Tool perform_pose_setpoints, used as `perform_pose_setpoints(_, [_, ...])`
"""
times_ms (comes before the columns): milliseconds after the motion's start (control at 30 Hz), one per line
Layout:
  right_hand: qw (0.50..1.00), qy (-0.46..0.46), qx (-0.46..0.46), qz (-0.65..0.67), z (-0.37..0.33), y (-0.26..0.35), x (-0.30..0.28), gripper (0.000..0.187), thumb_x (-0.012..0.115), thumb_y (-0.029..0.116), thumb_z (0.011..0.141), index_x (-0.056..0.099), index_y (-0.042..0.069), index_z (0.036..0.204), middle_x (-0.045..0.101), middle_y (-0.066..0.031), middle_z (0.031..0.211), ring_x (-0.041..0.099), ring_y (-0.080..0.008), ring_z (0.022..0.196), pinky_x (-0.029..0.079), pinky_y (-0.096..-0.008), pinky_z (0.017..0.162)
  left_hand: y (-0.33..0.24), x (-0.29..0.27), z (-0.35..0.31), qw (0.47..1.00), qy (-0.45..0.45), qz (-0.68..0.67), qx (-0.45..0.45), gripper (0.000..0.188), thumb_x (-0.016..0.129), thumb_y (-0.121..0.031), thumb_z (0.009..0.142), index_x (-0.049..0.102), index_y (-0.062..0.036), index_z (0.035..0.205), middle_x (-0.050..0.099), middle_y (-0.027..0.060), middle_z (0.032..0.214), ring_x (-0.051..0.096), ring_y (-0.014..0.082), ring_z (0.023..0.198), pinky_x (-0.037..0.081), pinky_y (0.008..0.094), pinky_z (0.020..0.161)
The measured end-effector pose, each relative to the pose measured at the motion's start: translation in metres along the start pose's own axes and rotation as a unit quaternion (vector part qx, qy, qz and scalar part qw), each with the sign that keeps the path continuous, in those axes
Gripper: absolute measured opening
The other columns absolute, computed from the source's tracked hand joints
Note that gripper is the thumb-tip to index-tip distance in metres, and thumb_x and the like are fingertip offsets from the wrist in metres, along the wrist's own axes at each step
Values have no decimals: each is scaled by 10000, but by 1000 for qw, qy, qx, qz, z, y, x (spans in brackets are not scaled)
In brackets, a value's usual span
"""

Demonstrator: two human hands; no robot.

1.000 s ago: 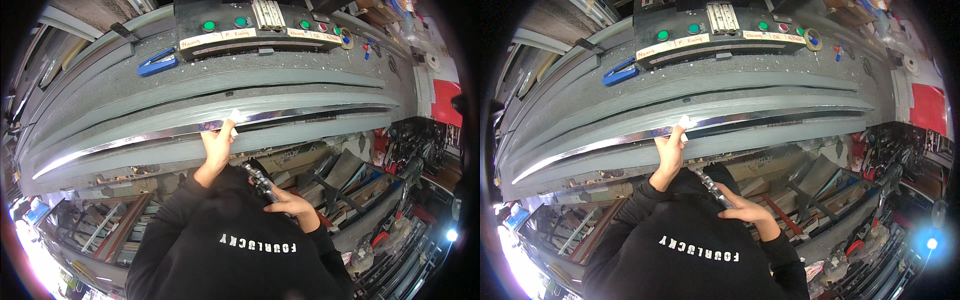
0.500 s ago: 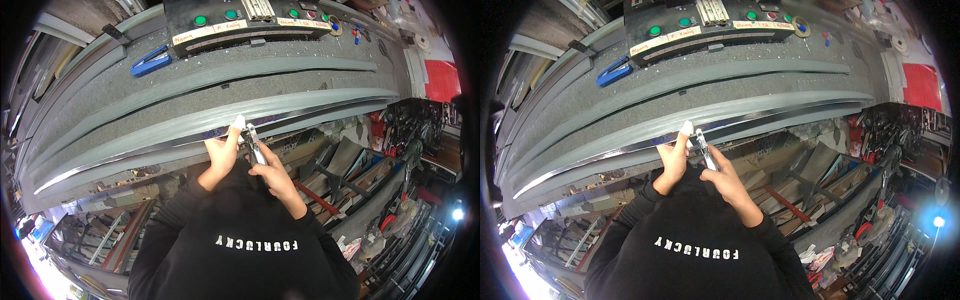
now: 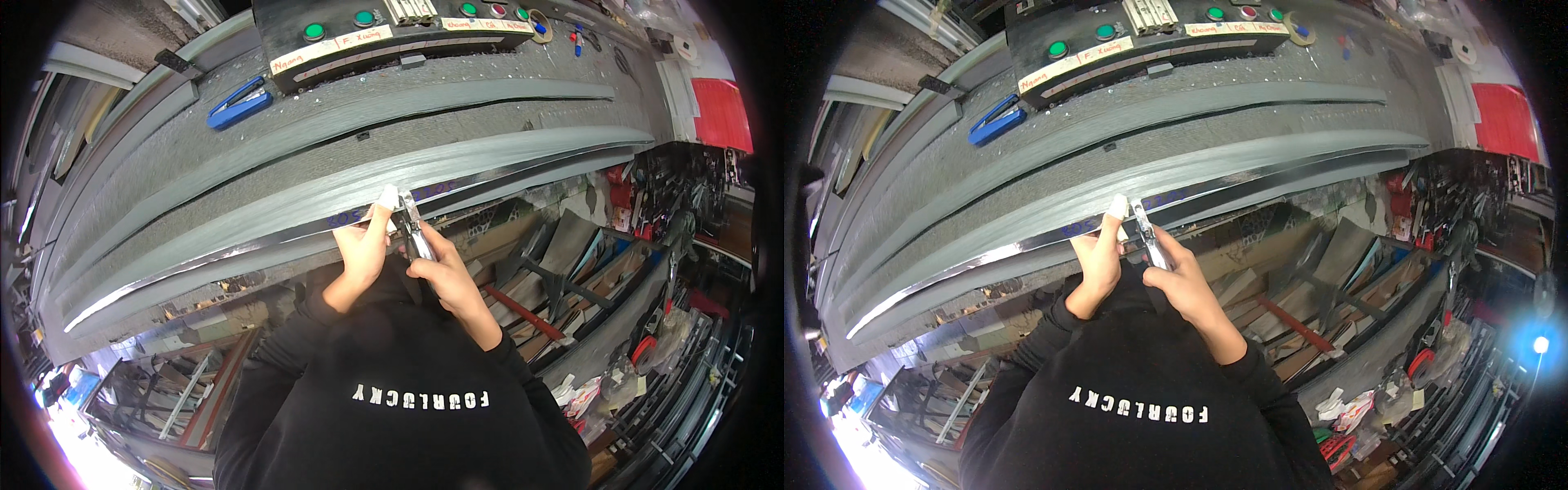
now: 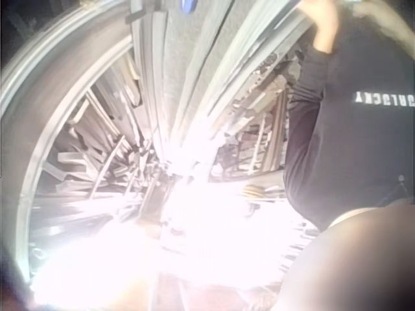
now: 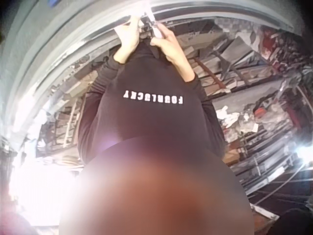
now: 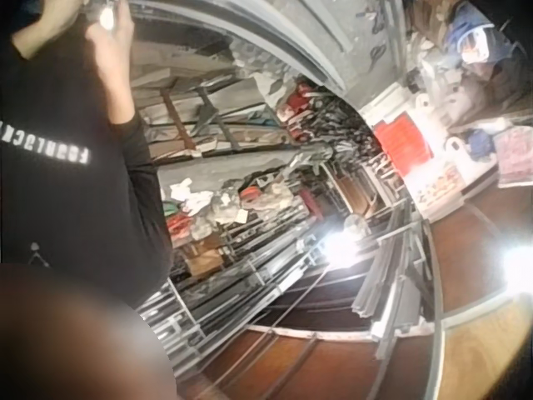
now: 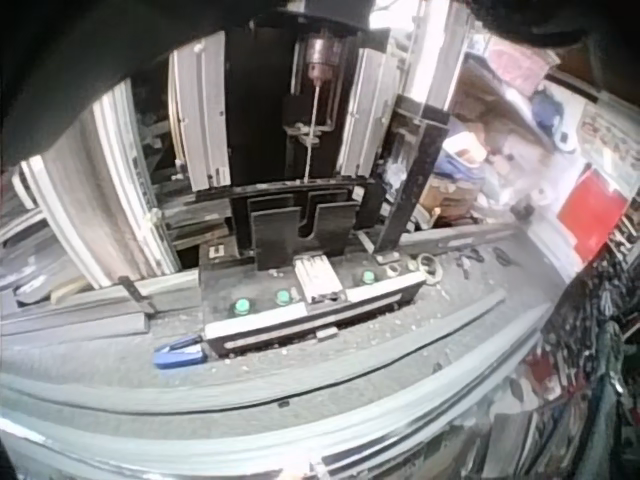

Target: The person staples a long strip of gray foam onto a curved metal trim piece using a handheld stapler. They repeatedly position the foam, drive staples along its length, and adjust the trim on a cluttered workbench.

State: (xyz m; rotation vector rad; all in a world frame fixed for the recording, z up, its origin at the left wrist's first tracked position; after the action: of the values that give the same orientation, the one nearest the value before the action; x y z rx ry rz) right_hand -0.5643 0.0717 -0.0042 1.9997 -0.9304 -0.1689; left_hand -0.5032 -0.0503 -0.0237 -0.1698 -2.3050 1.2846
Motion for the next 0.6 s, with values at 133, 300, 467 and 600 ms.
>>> perform_pose_setpoints(133, [997, -34, -17, -70, 2, -4, -8, 548, 592, 39, 717, 521, -37, 1255, 600, -29, 904, 526, -80, 801, 436, -227, 696, -7, 4, -2, 999, 14, -27, 32, 176, 723, -114, 848, 611, 15, 894, 599, 19, 725, 475, 35, 497, 347, 190, 412])
perform_pose_setpoints(300, [986, -36, -62, -149, 11, -17, -16, 309, 625, 75, 703, 620, -55, 983, 591, -27, 696, 519, -79, 644, 429, -246, 602, -7, 1, 0, 999, 12, 8, 47, 180, 731, -107, 840, 605, 3, 906, 594, 19, 727, 479, 36, 495, 350, 189, 407])
perform_pose_setpoints(467, [978, -60, -31, -198, 18, -29, -17, 275, 634, 120, 706, 596, -54, 916, 610, -98, 687, 573, -182, 615, 471, -317, 620, 0, -2, 6, 998, 21, 53, 38, 169, 724, -104, 843, 606, -3, 910, 593, 19, 714, 479, 36, 492, 355, 191, 403])
perform_pose_setpoints(600, [839, -125, -192, -494, 9, 18, -6, 414, 632, 240, 754, 546, -71, 1012, 638, -215, 789, 625, -388, 755, 501, -437, 724, 1, -4, 9, 996, 13, 73, 39, 156, 713, -101, 851, 605, -2, 902, 586, 13, 694, 478, 37, 487, 362, 194, 402])
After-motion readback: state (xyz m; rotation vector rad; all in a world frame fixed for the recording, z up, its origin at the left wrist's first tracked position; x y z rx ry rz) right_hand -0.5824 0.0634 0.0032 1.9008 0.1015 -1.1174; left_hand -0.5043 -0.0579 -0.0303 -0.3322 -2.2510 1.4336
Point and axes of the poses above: each hand's wrist, its own z-axis towards the middle knuckle, its own x-axis out of the palm, y = z × x, the point moved 8 cm from there along z, towards the middle knuckle
